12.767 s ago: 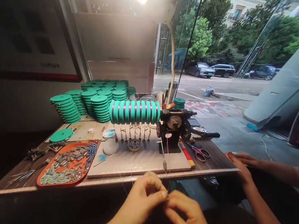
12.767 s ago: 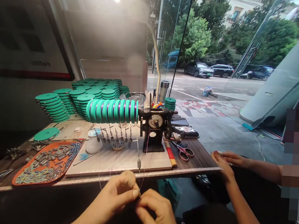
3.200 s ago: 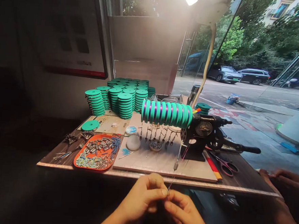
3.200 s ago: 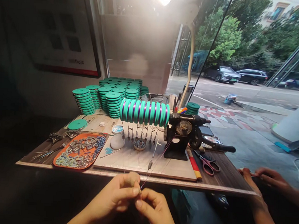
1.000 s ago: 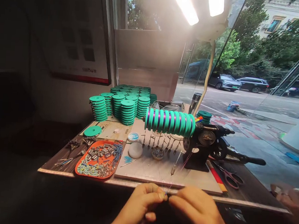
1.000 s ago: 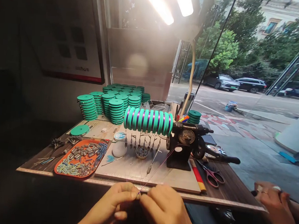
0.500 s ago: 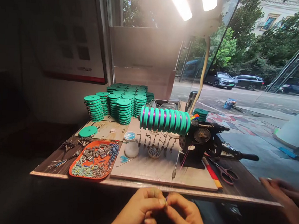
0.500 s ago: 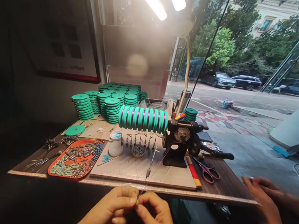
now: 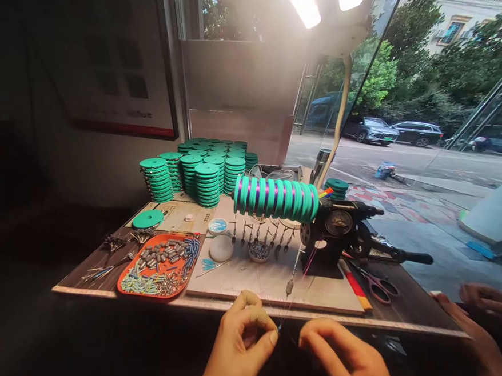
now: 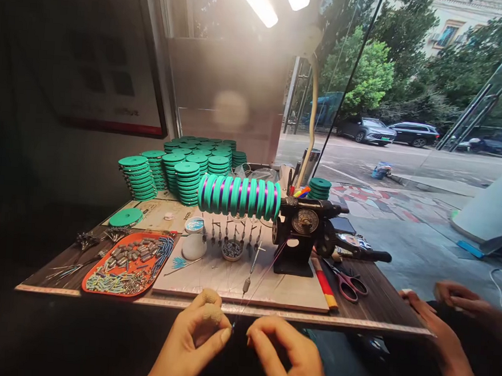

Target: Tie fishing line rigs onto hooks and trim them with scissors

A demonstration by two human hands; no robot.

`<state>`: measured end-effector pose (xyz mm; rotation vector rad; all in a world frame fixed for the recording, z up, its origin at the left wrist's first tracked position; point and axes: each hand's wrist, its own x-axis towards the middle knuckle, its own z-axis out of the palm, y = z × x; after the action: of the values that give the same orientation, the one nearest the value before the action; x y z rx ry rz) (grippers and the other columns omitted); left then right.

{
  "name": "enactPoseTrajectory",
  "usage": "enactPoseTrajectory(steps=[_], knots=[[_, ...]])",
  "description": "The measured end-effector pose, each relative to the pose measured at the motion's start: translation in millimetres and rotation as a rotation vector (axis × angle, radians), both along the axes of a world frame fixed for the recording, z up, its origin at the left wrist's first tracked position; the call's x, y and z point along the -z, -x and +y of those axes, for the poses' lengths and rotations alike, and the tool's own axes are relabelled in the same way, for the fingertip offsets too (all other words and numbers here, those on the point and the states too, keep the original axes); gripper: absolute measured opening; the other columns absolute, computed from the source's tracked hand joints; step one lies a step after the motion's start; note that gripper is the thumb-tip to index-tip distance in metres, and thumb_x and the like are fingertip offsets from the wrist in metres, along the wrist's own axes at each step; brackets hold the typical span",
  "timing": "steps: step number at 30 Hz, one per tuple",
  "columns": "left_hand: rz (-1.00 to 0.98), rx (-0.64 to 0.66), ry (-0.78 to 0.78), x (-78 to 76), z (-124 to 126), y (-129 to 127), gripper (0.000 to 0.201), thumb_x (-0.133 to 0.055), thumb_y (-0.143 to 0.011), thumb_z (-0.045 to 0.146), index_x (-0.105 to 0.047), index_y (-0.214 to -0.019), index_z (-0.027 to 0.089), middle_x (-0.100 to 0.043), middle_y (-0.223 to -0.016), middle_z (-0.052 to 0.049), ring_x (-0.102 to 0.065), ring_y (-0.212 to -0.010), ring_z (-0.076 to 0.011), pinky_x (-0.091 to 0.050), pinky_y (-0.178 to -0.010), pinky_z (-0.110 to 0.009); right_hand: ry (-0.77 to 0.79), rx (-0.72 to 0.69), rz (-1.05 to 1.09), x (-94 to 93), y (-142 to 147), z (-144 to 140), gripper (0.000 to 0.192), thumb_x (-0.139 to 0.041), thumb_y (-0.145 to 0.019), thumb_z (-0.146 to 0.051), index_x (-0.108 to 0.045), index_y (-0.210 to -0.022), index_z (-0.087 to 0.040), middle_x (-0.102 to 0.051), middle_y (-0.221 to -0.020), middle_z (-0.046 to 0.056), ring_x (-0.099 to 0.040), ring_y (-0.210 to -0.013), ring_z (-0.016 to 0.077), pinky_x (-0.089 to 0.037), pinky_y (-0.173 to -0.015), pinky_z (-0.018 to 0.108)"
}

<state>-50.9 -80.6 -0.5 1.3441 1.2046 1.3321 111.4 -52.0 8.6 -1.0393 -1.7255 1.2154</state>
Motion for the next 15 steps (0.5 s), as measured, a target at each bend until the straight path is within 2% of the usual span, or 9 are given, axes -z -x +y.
enactPoseTrajectory(steps=[2,5,10,15], knots=[[-0.066,0.005,-0.006,4.7,2,-1,0.019,-0.059,-0.074,0.033,-0.057,-0.065,0.015,-0.038,-0.076,-0.001,-0.044,-0.068,-0.0146,-0.036,-0.061,-0.025,0.132,-0.029,-0.006,2.7,5,9,0.025,-0.059,-0.074,-0.043,-0.064,-0.071,-0.019,-0.061,-0.067,0.000,-0.053,-0.062,0.0136,-0.042,-0.058,0.021],[-0.125,-0.006,0.029,5.4,2,-1,0.020,-0.061,-0.074,0.034,-0.058,-0.066,0.016,-0.039,-0.077,0.000,-0.044,-0.071,-0.0144,-0.036,-0.064,-0.025,0.270,-0.095,0.105,10.3,15,19,0.028,-0.065,-0.068,-0.045,-0.065,-0.068,-0.016,-0.059,-0.063,0.000,-0.050,-0.060,0.0127,-0.040,-0.057,0.022],[-0.130,-0.020,0.086,0.0,1,-1,0.020,-0.063,-0.072,0.033,-0.058,-0.064,0.016,-0.041,-0.076,0.000,-0.043,-0.071,-0.0143,-0.035,-0.064,-0.024,0.291,-0.066,0.150,12.7,20,24,0.023,-0.069,-0.064,-0.038,-0.064,-0.064,-0.015,-0.057,-0.060,-0.001,-0.047,-0.057,0.0110,-0.037,-0.056,0.022],[-0.099,-0.044,0.109,-0.3,3,-1,0.019,-0.062,-0.072,0.030,-0.054,-0.061,0.016,-0.041,-0.074,0.000,-0.042,-0.071,-0.0154,-0.035,-0.063,-0.024,0.301,-0.140,0.145,8.3,25,30,0.015,-0.066,-0.061,-0.027,-0.059,-0.057,-0.014,-0.053,-0.054,-0.003,-0.043,-0.053,0.0088,-0.034,-0.052,0.021]])
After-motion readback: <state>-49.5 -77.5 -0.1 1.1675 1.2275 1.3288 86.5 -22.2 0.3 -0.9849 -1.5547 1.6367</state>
